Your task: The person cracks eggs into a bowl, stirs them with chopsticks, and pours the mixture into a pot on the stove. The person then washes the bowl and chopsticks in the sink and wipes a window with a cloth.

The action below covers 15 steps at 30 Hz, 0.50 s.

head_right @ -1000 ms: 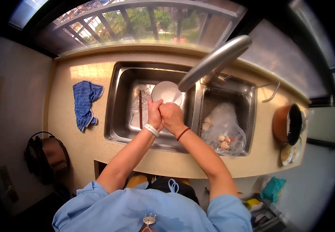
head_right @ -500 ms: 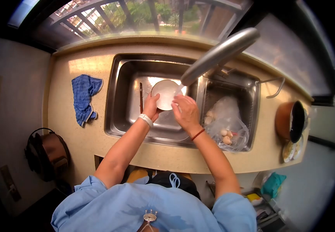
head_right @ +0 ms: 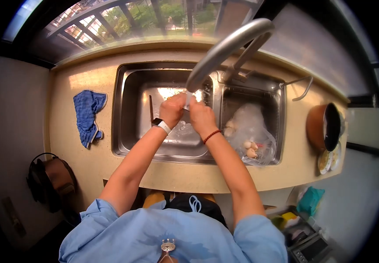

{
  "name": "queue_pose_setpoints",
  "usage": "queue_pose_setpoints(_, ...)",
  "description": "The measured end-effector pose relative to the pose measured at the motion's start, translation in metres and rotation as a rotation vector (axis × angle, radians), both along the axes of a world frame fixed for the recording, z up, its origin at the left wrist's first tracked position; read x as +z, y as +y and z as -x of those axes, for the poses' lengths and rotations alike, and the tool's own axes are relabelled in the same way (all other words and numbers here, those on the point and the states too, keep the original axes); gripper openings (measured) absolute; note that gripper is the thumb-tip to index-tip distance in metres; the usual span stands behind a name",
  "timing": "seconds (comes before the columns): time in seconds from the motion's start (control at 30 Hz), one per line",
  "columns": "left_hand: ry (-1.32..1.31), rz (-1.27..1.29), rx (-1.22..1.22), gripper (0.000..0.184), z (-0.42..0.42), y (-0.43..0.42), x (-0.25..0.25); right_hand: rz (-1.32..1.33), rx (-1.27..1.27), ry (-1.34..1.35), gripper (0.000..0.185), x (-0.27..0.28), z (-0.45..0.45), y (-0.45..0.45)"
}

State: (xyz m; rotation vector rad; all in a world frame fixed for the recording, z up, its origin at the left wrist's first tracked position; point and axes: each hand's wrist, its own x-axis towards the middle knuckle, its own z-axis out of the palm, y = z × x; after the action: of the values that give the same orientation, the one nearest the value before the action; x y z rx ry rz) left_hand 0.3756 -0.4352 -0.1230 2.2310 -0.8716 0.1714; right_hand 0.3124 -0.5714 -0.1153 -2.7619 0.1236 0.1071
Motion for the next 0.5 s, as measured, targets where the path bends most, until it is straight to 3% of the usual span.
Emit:
queue_pose_setpoints(0.07, 0.133, 0.122, 0.098, 0.036, -0.004, 0.003, -0.015, -0.063, 0.028, -0.094, 0.035, -0.003, 0.0, -0.006)
queue_pose_setpoints(0.13, 0.65, 0.501, 0.269, 0.025, -0.01, 0.009, -0.046, -0.322, -0.183, -0.129, 0.027, -0.008, 0.005, -0.004)
queue_pose_setpoints(0.17, 1.005, 0.602, 0.347, 0.023, -0.01, 0.013, -0.032, -0.685, -0.442, 0.031, 0.028, 0.001, 0.005, 0.001)
queue_pose_setpoints(0.2, 1.158, 0.761, 0.336, 0.039, -0.001, 0.012, -0.032, -1.058, -0.687, 0.172, 0.03, 0.01, 0.001, 0.008)
queue_pose_setpoints(0.23, 1.355, 1.06, 0.196, 0.058, 0.007, 0.013, -0.034, -1.137, -0.776, 0.149, 0.03, 0.002, 0.001, 0.016)
queue_pose_setpoints(0.27, 1.467, 1.083, 0.188, 0.067, 0.014, 0.013, -0.023, -1.219, -0.862, 0.129, 0.03, -0.015, 0.001, 0.021)
queue_pose_setpoints(0.33, 1.451, 0.973, 0.246, 0.06, 0.02, 0.018, -0.037, -0.614, -0.618, 0.052, 0.028, -0.055, -0.002, 0.012)
queue_pose_setpoints(0.37, 1.48, 0.995, 0.277, 0.053, 0.025, 0.018, -0.031, -0.193, -0.446, -0.035, 0.025, -0.025, 0.002, 0.009)
queue_pose_setpoints(0.4, 1.506, 1.016, 0.306, 0.047, 0.027, 0.018, -0.026, 0.086, -0.372, -0.42, 0.017, -0.031, -0.002, 0.009)
queue_pose_setpoints(0.43, 1.528, 1.023, 0.297, 0.045, 0.03, 0.019, -0.028, 0.225, -0.266, -0.492, 0.011, -0.018, -0.007, 0.006)
queue_pose_setpoints(0.5, 1.565, 1.032, 0.282, 0.047, 0.037, 0.011, -0.027, 0.029, -0.023, -0.486, 0.006, -0.032, -0.015, 0.018)
